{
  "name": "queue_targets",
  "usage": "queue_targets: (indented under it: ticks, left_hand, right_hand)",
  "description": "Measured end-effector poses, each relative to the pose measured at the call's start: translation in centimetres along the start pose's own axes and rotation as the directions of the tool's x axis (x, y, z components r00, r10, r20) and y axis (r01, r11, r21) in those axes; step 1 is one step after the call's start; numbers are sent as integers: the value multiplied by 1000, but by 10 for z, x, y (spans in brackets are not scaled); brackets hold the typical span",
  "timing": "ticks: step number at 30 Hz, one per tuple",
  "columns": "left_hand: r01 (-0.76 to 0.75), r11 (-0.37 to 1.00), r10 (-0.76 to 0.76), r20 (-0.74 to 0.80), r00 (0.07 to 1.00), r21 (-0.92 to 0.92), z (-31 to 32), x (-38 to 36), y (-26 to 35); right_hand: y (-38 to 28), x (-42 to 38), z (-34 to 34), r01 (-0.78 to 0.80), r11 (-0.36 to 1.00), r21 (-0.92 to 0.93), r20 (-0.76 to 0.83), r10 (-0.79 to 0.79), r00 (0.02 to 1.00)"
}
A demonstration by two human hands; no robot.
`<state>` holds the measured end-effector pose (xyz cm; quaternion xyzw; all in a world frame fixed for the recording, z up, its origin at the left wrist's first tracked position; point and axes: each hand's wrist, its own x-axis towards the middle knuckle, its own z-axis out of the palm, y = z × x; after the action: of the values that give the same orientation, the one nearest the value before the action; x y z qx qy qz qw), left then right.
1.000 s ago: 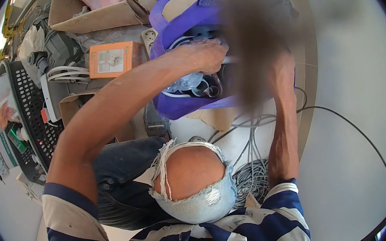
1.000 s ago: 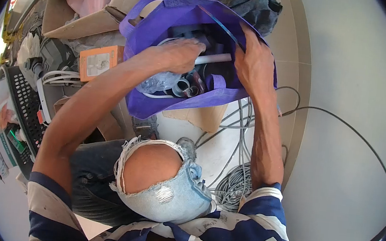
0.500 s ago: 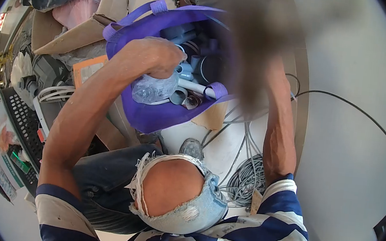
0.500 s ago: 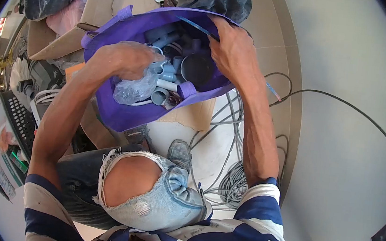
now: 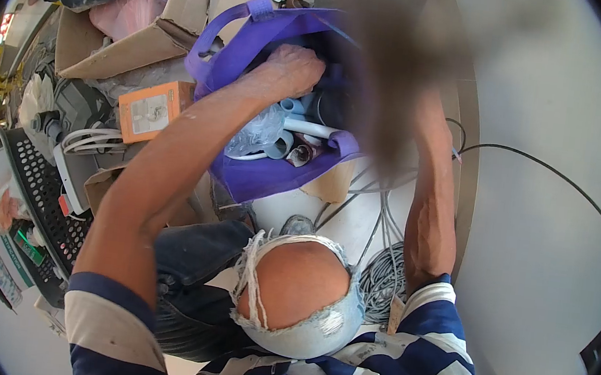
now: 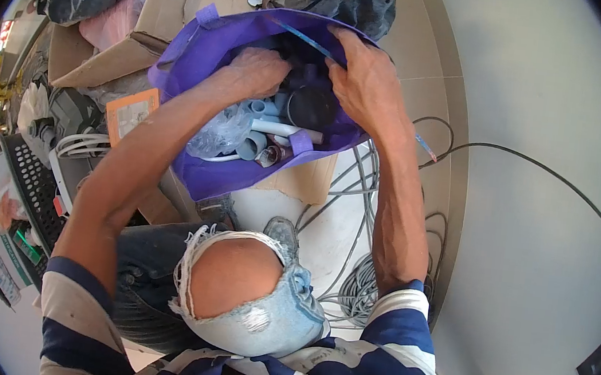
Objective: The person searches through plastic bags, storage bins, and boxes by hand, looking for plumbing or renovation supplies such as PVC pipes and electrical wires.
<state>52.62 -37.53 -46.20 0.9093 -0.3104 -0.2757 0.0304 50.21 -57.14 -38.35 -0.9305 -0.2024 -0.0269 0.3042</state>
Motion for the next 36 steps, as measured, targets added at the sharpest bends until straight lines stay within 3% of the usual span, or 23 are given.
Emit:
queue_targets:
  ticks: [4,7,9,13,15,16,18,22,24,25,27,28,29,36]
  left_hand:
    - [37,999,-36,-56,998,10,11,28,-12]
    - [30,999,-31,43,999,27,9,45,-21]
    - [158,984,-162,44,986,77,17,56,-19]
    - [77,983,-85,40,996,166,29,63,-18]
    - [99,994,-91,-160,983,46,41,71,-23]
    - [103,994,-95,-164,982,43,42,71,-27]
    - [-43,995,55,-135,989,86,37,68,-36]
    - [-119,992,124,-193,973,38,42,47,-48]
    - [-221,973,222,-569,791,72,47,32,-54]
    - [-212,975,215,-566,796,72,45,27,-55]
    - [-88,994,41,-528,848,-63,38,17,-56]
    - [-138,972,1,-587,809,-189,32,12,-57]
    - [-130,972,-9,-585,811,-194,28,7,-58]
    - [-26,948,-27,-163,986,-318,-3,-18,-74]
  right_hand:
    - [-6,3,-2,-113,991,-70,80,119,990]
    - [-4,5,-2,-103,994,-38,77,106,991]
    - [-4,4,1,-115,993,8,59,114,992]
    - [4,0,15,-104,995,-6,-21,104,994]
    - [6,1,18,-79,996,-47,-54,77,996]
    - [6,2,16,-74,996,-49,-52,72,996]
    - [7,4,8,-78,996,37,-21,79,997]
    - [8,6,2,-114,993,36,15,113,993]
    - [9,6,2,-100,995,31,53,98,994]
    - [8,8,3,-95,995,39,56,92,994]
    - [0,10,3,-52,999,2,76,52,996]
    - [-6,10,1,-48,999,7,83,47,995]
    - [-14,10,-2,-71,997,-19,92,72,993]
    - [-22,17,2,-36,998,-58,104,42,994]
